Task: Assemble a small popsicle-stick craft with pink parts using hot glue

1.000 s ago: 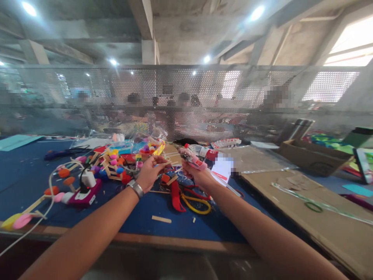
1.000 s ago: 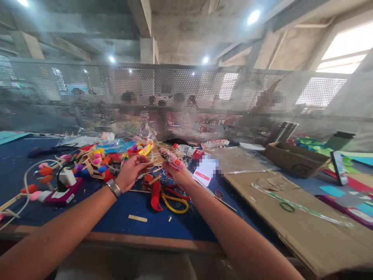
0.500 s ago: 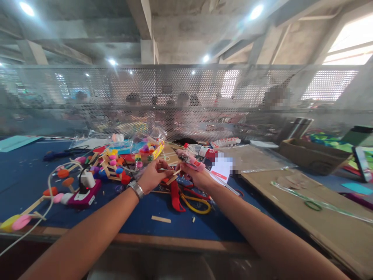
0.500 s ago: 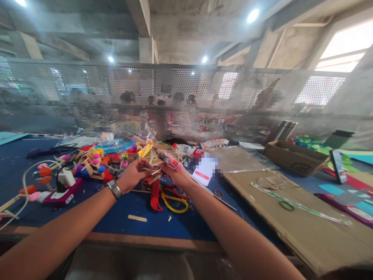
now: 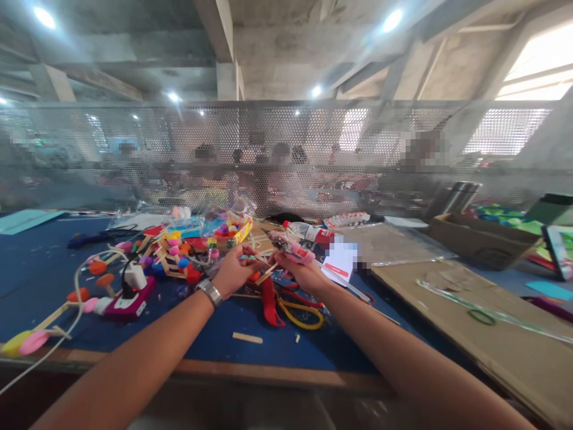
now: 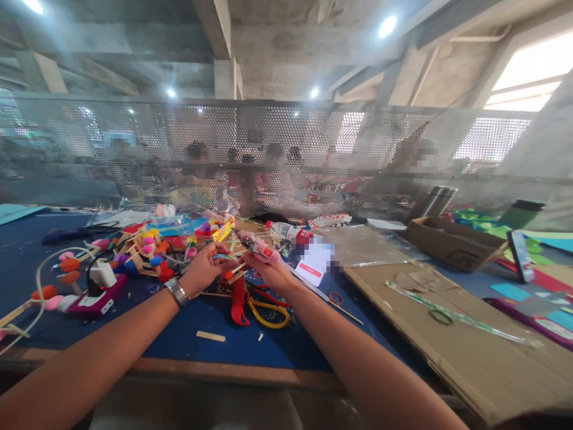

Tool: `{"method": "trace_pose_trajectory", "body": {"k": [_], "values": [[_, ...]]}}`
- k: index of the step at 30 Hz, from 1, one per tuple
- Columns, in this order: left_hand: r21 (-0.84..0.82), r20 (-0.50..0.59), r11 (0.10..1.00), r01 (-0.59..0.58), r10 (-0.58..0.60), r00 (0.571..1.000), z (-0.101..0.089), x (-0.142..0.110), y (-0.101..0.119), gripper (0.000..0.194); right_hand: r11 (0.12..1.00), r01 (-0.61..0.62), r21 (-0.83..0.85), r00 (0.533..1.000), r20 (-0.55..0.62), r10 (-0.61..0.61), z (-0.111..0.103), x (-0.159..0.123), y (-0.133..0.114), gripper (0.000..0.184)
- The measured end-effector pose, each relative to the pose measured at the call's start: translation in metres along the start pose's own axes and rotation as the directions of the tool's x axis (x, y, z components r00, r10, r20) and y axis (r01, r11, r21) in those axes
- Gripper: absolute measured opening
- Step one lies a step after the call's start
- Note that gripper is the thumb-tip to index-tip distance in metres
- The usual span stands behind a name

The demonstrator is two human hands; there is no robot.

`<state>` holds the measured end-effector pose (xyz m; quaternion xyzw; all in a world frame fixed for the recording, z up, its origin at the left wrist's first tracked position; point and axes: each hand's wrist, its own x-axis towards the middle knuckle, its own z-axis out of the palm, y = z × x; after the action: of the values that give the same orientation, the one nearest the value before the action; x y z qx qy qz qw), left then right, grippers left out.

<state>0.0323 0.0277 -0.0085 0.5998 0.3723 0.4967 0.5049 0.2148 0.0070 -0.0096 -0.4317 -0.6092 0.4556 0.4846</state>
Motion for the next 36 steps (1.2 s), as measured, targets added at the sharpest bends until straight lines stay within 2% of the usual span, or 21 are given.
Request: {"method": "trace_pose_trajectory", "body": {"k": [6,12,16,20,23,29,36], "values": [[-0.049,0.11,0.998,-0.034,0.039,0.993,0.002,0.0,-0.001,0.054,0.999,-0.01,-0.042,1.0,-0.002,0.01,0.001,-0.003,-0.004,0.049],[0.083,0.118,0.987,-0.136,0.126,0.985,0.002,-0.002,-0.002,0.049,0.999,0.012,-0.052,0.997,0.073,-0.008,0.001,-0.003,-0.003,0.057],[0.145,0.136,0.975,-0.17,0.15,0.979,-0.001,-0.002,-0.002,0.044,0.999,0.044,0.002,0.994,0.099,-0.043,0.001,-0.002,-0.002,0.052],[0.175,0.054,0.959,-0.224,0.218,0.974,-0.004,0.002,-0.003,0.044,0.998,0.008,0.068,0.999,0.047,-0.012,-0.001,0.001,0.0,0.048],[0.119,-0.028,0.952,-0.284,0.289,0.957,-0.007,0.006,-0.002,0.049,0.991,-0.022,0.134,0.999,0.045,0.016,-0.005,0.004,0.005,0.046],[0.01,-0.061,0.946,-0.323,0.323,0.944,-0.01,0.009,0.001,0.051,0.976,-0.09,0.196,0.994,0.076,0.076,-0.007,0.004,0.007,0.041],[0.029,-0.115,0.945,-0.327,0.328,0.938,-0.012,0.009,0.005,0.048,0.974,-0.12,0.192,0.985,0.149,0.092,-0.006,-0.001,0.001,0.041]]}}
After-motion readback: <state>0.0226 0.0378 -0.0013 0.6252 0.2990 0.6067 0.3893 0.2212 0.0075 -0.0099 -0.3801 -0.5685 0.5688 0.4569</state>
